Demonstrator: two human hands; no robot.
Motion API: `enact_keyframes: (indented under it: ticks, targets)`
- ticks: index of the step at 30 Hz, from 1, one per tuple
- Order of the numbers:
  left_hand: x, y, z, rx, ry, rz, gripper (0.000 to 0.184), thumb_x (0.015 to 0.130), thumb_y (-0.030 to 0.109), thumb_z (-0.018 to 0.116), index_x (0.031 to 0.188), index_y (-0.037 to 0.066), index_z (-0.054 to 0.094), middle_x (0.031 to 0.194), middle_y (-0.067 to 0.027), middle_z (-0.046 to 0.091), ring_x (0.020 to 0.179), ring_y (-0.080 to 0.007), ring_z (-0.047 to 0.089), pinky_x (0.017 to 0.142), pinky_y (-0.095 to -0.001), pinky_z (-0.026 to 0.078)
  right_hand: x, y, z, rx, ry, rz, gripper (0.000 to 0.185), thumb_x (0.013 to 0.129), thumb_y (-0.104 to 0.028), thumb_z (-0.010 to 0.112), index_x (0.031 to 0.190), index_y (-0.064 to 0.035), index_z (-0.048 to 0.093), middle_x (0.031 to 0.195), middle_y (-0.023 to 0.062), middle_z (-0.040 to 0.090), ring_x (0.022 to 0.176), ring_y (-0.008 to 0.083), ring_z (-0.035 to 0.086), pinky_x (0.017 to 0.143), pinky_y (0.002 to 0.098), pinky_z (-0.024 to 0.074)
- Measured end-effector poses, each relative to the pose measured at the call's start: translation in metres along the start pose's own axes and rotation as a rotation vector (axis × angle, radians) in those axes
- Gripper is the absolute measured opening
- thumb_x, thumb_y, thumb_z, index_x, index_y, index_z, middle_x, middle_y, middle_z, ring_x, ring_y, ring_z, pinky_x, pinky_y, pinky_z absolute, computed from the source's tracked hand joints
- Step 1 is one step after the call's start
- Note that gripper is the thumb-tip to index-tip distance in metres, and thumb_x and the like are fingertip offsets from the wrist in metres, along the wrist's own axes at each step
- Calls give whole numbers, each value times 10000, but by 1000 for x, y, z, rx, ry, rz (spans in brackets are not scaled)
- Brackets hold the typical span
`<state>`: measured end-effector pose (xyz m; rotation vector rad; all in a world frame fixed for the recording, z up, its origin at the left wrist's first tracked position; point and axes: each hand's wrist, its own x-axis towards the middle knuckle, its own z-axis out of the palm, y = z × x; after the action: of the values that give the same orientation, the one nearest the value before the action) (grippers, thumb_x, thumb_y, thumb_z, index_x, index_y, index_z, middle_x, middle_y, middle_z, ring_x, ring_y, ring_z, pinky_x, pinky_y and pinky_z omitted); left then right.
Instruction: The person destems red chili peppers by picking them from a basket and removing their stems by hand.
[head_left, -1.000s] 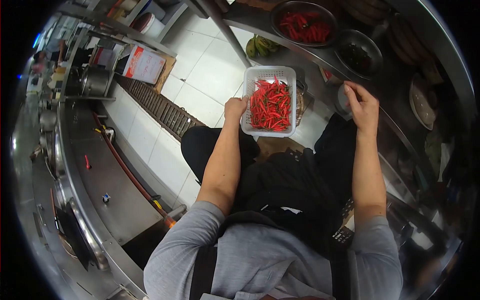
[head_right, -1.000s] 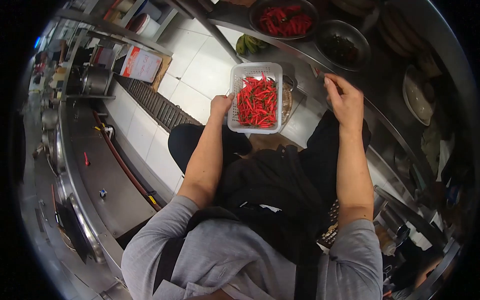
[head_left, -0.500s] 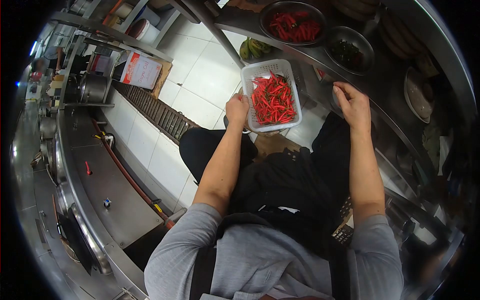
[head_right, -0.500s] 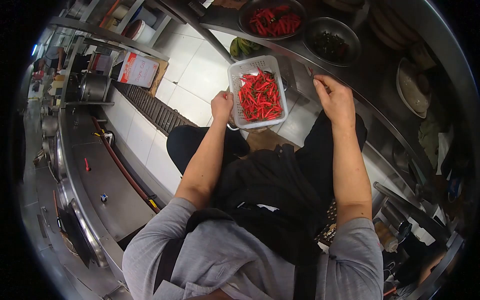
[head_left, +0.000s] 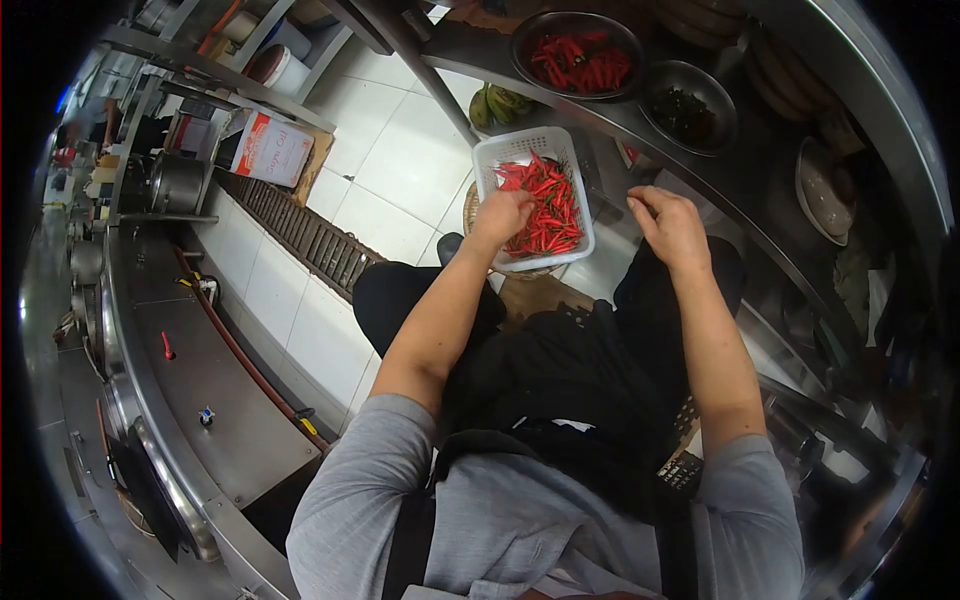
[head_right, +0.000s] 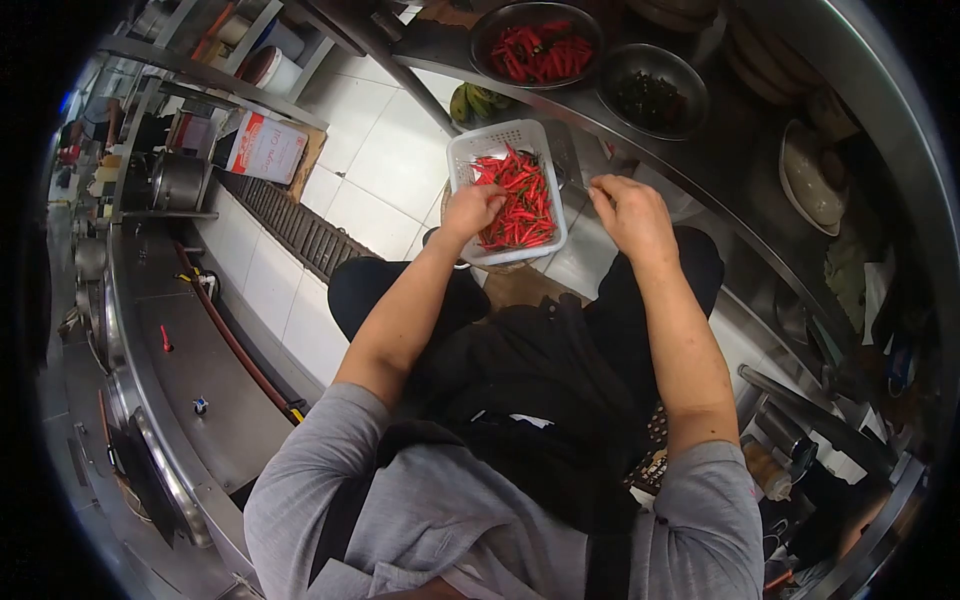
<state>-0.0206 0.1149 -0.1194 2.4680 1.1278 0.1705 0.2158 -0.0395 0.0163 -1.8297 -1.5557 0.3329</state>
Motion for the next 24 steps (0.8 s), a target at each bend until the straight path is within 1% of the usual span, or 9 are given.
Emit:
enact_keyframes:
  ticks: [2, 3, 4, 6, 7, 8, 10, 19, 24]
  targets:
    - [5, -9, -5, -320, 107, -165, 222, 837, 274, 658, 1004, 135, 701, 844, -149, 699, 779, -298, 681, 703, -403, 524, -1, -2, 3, 4, -32, -2, 165, 838, -149, 628, 925, -22, 687, 883, 163, 679, 812, 355, 648, 724, 414, 513]
    - [8, -10, -4, -497, 196, -242, 217, 850, 276, 682, 974, 98, 685, 737, -93, 682, 614, -203, 629, 549, -326, 471, -1, -4, 5, 7, -59, -2, 166, 836, -150, 630, 920, -18, 688, 884, 164, 679, 810, 357, 647, 722, 416, 513]
    - [7, -8, -11, -494, 197, -246, 217, 850, 276, 682, 974, 98, 685, 737, -93, 682, 614, -203, 629, 549, -326, 471, -1, -5, 9, 10, -62, -4, 166, 836, -150, 630, 920, -18, 688, 884, 164, 679, 810, 357, 647, 722, 416, 513]
    - [5, 10, -43, -1387, 40, -462, 193, 891, 266, 657, 931, 79, 636, 637, -1, 586, 499, -86, 476, 433, -234, 337, -1, -8, 20, 65, -126, -42, 173, 831, -154, 636, 913, -11, 688, 891, 170, 677, 803, 359, 646, 711, 416, 513]
    - [1, 27, -55, -1571, 54, -472, 158, 918, 242, 633, 878, 105, 568, 597, 62, 457, 472, -38, 353, 402, -193, 223, -1, -10, 28, 124, -144, -21, 205, 835, -191, 653, 919, -9, 692, 883, 169, 679, 784, 351, 650, 701, 408, 513]
    - [-2, 34, -58, -1571, 58, -474, 158, 918, 242, 633, 878, 105, 568, 597, 62, 457, 472, -38, 353, 402, -193, 223, -1, -14, 34, 126, -146, -24, 205, 835, -191, 653, 919, -9, 692, 883, 169, 679, 784, 351, 650, 701, 408, 513]
    - [-6, 45, -62, -1815, -63, -494, 227, 923, 242, 637, 776, 146, 494, 564, 61, 385, 453, -55, 354, 393, -202, 255, 1, -21, 45, 217, -215, 13, 248, 842, -239, 667, 937, -12, 694, 874, 166, 682, 763, 333, 656, 697, 397, 514]
    - [-17, 83, -55, -1832, -104, -486, 246, 931, 265, 627, 791, 160, 454, 605, 47, 433, 475, -65, 399, 398, -207, 254, -1, -22, 58, 281, -225, 10, 272, 832, -261, 692, 965, -24, 696, 831, 164, 686, 700, 304, 655, 666, 379, 511]
    - [-12, 74, -54, -1792, 26, -559, 232, 931, 314, 618, 798, 158, 509, 635, 19, 505, 506, -100, 481, 413, -222, 308, -1, -21, 53, 277, -253, 33, 265, 827, -253, 697, 964, -25, 698, 821, 162, 686, 694, 293, 656, 665, 377, 510]
